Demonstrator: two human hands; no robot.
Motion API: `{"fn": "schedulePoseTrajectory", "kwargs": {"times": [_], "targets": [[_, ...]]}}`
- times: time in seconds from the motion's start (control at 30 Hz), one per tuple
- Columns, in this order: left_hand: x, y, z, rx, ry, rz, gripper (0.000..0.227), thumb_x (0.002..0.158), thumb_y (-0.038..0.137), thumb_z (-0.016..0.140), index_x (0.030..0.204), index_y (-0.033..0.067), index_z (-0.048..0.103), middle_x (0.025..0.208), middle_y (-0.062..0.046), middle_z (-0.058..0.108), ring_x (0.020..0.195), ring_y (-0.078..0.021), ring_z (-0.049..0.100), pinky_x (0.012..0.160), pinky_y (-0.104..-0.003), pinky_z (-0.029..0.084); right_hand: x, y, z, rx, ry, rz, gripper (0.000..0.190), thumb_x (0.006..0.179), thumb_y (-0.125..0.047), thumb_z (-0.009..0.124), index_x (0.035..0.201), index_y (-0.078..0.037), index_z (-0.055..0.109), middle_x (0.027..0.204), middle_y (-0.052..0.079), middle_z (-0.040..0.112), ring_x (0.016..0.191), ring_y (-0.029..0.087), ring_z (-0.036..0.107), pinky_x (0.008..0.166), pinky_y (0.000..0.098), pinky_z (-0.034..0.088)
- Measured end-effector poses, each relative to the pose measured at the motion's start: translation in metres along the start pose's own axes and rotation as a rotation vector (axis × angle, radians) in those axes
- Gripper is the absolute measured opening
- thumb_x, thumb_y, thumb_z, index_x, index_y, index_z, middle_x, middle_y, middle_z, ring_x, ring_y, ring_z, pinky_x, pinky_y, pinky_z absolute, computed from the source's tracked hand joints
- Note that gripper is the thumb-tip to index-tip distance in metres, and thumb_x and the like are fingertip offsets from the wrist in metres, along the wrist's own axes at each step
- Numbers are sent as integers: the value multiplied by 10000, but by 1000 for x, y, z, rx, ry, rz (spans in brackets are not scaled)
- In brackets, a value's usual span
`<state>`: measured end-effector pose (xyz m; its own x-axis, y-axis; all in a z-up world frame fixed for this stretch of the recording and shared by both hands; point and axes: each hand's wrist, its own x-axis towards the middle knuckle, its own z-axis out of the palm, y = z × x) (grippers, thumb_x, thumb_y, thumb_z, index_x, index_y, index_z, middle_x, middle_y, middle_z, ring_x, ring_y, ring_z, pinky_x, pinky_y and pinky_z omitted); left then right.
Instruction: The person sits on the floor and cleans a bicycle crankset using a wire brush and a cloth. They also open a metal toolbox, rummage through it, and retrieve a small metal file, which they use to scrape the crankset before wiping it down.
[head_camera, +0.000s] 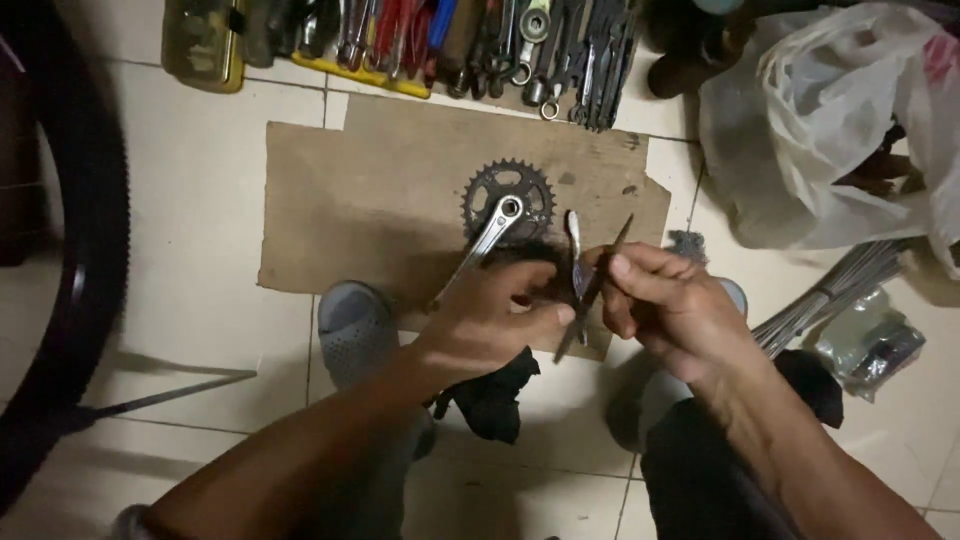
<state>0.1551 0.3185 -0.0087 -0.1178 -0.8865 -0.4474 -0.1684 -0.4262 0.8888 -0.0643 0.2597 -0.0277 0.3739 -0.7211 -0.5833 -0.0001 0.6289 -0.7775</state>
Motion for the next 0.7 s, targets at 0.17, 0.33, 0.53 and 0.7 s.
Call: {"fn": "schedulePoseTrajectory", "kwargs": {"times": [0.17,0.33,0.53,0.7], "targets": [[3,0,0,-65,-49,-38,634,818,434,762,1265,-5,663,1171,-265,719,1128,-439,687,892,-498,589,-1,-11,13,202,-36,32,243,991,-206,611,1069,8,696,536,98,551,384,159,491,470,311,378],[20,3,10,-129,-131,-61,650,801,438,786,1257,-10,673,1167,-273,716,1131,-455,682,871,-519,595,-6,-35,14,182,17,-20,261,1015,-197,579,1114,13,697,536,87,510,439,153,455,528,307,382],[30,4,16,-193,-236,-130,671,779,444,819,1246,-18,685,1163,-284,711,1136,-477,674,843,-547,603,-10,-36,4,114,88,-21,143,954,-91,662,1061,-7,705,716,112,602,584,224,631,587,355,527],[36,15,11,-221,-285,-165,719,743,478,827,1251,-10,683,1158,-278,718,1119,-491,682,822,-561,608,-4,-26,-11,228,87,13,99,955,-95,665,1001,-17,705,743,84,600,658,239,685,628,353,567]]}}
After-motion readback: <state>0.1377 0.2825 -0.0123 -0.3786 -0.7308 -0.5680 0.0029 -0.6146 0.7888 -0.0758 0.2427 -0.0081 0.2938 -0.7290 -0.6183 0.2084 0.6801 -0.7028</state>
